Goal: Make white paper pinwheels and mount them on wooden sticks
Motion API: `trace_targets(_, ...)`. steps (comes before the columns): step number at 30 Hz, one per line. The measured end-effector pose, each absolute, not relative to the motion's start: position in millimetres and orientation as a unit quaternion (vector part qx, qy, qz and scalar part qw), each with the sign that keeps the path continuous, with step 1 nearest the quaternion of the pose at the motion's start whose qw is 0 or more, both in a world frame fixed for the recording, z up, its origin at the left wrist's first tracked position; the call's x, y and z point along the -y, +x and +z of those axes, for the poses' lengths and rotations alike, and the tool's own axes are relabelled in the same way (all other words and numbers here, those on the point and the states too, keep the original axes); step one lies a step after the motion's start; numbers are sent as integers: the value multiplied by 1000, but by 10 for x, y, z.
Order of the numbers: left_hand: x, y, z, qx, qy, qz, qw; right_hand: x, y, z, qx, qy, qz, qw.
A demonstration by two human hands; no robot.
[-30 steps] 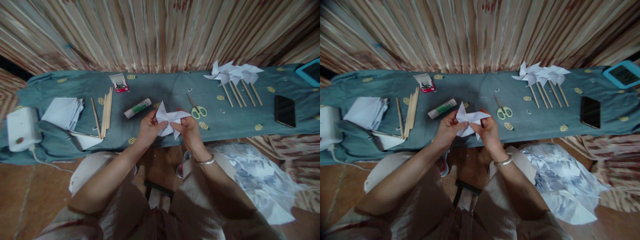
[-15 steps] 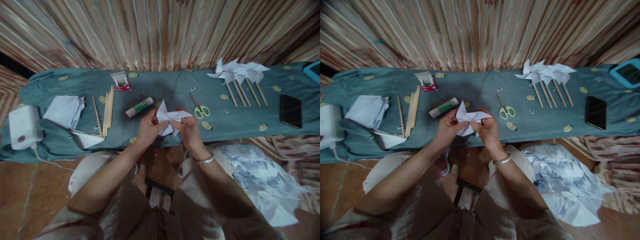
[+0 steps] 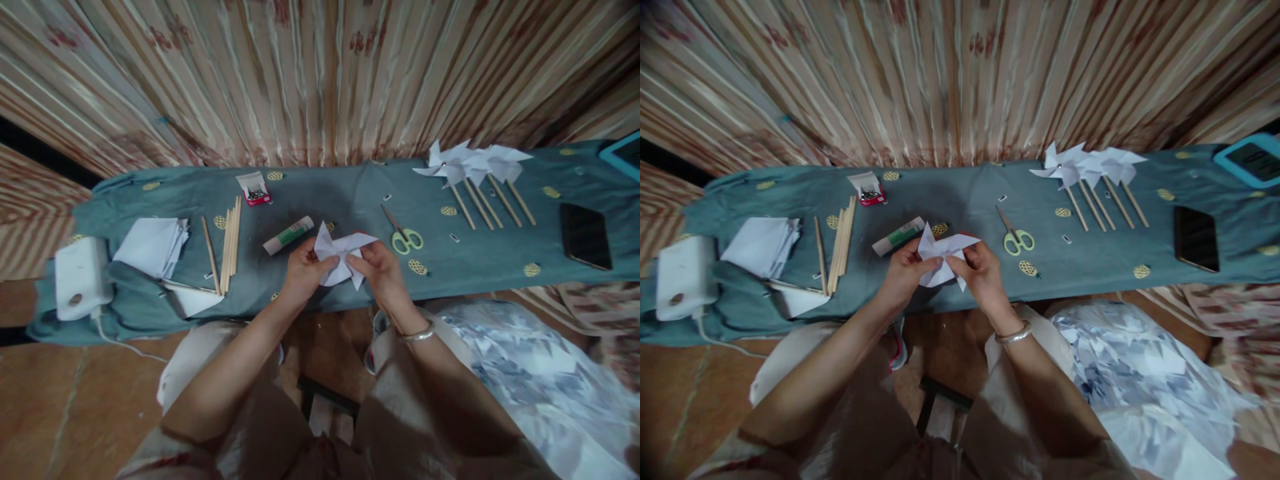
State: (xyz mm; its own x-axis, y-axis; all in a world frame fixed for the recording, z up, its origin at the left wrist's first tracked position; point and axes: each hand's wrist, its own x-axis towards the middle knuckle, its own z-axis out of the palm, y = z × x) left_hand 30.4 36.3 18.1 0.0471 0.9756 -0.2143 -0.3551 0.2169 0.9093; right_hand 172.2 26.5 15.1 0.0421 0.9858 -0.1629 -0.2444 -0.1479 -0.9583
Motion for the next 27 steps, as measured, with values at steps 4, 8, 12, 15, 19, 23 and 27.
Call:
trace_targets(4, -407, 291, 221, -445, 316, 543, 638, -287, 1745, 172, 371, -476, 566, 562)
trace_targets(8, -454, 258, 264, -438, 282, 566, 640, -346, 1775, 137, 336, -490, 549, 587)
trace_targets(12, -493, 191, 311, -448, 271, 581, 623, -420, 1782, 54, 350, -536, 506, 578)
trace_targets(15, -530, 121, 357, -447, 270, 595, 611, -487, 1737, 17, 402, -543, 481, 559)
trace_targets(19, -591, 1, 422, -432, 271, 619, 597, -624, 1564, 85, 545, -523, 447, 480)
trace_targets(23, -672, -169, 487, -429, 277, 648, 565, -882, 1298, 235, 673, -496, 366, 409)
trace_targets(27, -759, -367, 563, -428, 276, 678, 531, -1267, 973, 300, 687, -416, 385, 454)
